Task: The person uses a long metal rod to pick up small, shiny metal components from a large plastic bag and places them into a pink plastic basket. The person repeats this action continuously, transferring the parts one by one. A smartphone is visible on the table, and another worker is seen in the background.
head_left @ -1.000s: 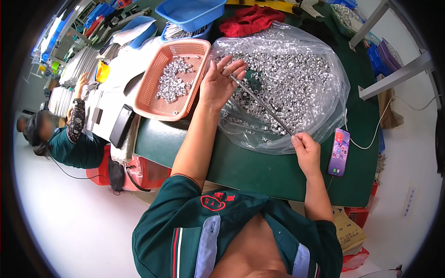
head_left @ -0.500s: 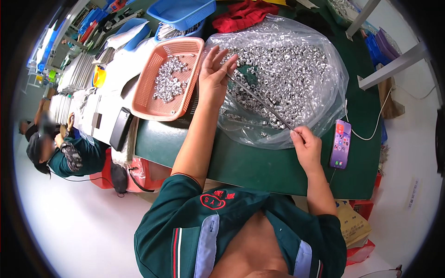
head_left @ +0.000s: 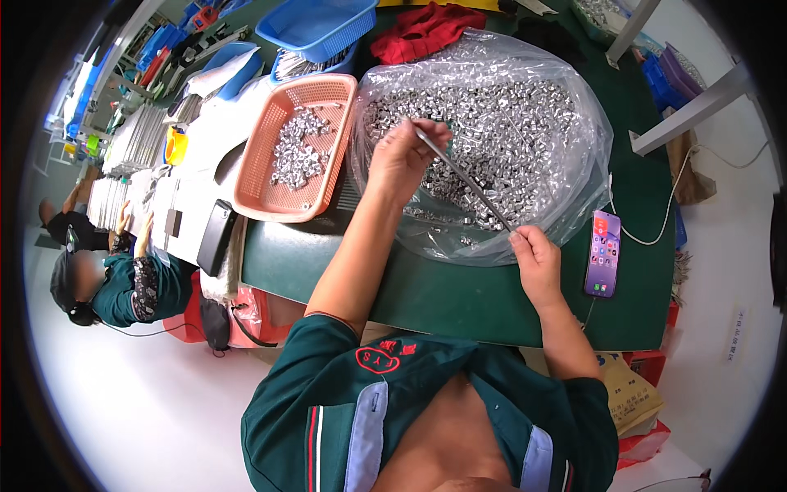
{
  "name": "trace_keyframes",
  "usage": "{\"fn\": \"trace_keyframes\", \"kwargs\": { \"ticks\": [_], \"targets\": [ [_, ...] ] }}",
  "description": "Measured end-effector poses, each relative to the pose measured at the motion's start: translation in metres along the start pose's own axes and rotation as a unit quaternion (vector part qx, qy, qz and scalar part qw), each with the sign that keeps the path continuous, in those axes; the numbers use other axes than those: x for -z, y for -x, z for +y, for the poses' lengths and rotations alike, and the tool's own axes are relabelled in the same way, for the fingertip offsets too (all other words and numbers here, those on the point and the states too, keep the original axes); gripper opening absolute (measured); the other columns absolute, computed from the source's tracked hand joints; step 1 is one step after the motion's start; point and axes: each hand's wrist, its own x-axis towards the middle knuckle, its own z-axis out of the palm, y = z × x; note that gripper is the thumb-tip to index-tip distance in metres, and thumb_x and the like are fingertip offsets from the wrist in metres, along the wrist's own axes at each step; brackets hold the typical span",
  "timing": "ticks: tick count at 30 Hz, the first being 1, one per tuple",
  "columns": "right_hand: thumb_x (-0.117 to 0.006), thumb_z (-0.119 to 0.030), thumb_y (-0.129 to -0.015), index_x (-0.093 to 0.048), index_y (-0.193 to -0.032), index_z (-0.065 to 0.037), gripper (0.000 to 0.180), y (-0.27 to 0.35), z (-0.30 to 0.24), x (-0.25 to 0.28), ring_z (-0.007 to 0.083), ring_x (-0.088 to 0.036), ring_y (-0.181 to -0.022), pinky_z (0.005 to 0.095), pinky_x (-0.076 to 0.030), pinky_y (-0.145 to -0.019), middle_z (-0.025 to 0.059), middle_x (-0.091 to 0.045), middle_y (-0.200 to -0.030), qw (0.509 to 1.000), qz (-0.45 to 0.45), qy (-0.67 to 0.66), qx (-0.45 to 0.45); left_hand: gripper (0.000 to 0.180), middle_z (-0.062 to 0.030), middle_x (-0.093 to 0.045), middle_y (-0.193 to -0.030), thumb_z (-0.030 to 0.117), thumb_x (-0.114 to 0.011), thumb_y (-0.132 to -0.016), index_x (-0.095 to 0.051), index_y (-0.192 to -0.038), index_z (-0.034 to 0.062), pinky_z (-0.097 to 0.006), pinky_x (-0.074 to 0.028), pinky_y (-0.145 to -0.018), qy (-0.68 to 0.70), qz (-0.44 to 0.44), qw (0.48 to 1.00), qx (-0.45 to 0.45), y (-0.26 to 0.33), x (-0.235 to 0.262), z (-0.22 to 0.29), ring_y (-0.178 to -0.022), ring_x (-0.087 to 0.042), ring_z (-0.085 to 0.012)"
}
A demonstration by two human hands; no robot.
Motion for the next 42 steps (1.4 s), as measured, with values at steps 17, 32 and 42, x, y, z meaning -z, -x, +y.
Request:
{"fn": "trace_keyframes", "kwargs": {
  "ticks": [17, 32, 42],
  "targets": [
    [-0.05, -0.023, -0.096, -0.056, -0.095, -0.003, 0.021, -0.005, -0.005, 0.013, 0.0022, -0.033, -0.054, 0.0179, -0.024, -0.047, -0.006, -0.039, -0.062, 0.916, -0.132, -0.33, -0.186, 0.039, -0.0109, -0.065, -0.104, 0.026, -0.059, -0.092, -0.058, -0.116, -0.0044, -0.029, -0.048, -0.081, -0.273, -0.104, 0.944, 0.153, 0.03, -0.055, -0.041, -0.097, -0.061, -0.0163],
    [-0.053, -0.019, -0.095, -0.057, -0.086, -0.004, 0.018, -0.002, -0.002, 0.014, 0.0012, -0.033, -0.054, 0.0191, -0.026, -0.048, -0.0064, -0.041, -0.062, 0.941, -0.08, -0.271, -0.188, 0.019, -0.0157, -0.065, -0.084, 0.016, -0.066, -0.078, -0.067, -0.092, 0.0043, -0.039, -0.048, -0.071, -0.781, 0.117, 0.605, -0.1, -0.012, 0.034, 0.011, -0.079, -0.063, -0.0308],
    [-0.058, -0.014, -0.09, -0.058, -0.084, 0.001, 0.016, -0.001, 0.0, 0.008, 0.0041, -0.041, -0.059, 0.0236, -0.035, -0.053, -0.0029, -0.047, -0.061, 0.986, -0.101, -0.098, -0.093, 0.015, -0.0041, -0.057, -0.081, 0.011, -0.056, -0.091, -0.057, -0.103, 0.002, -0.025, -0.042, -0.062, 0.131, -0.015, 0.988, 0.086, -0.006, 0.035, 0.032, -0.068, -0.05, -0.0112]
  ]
}}
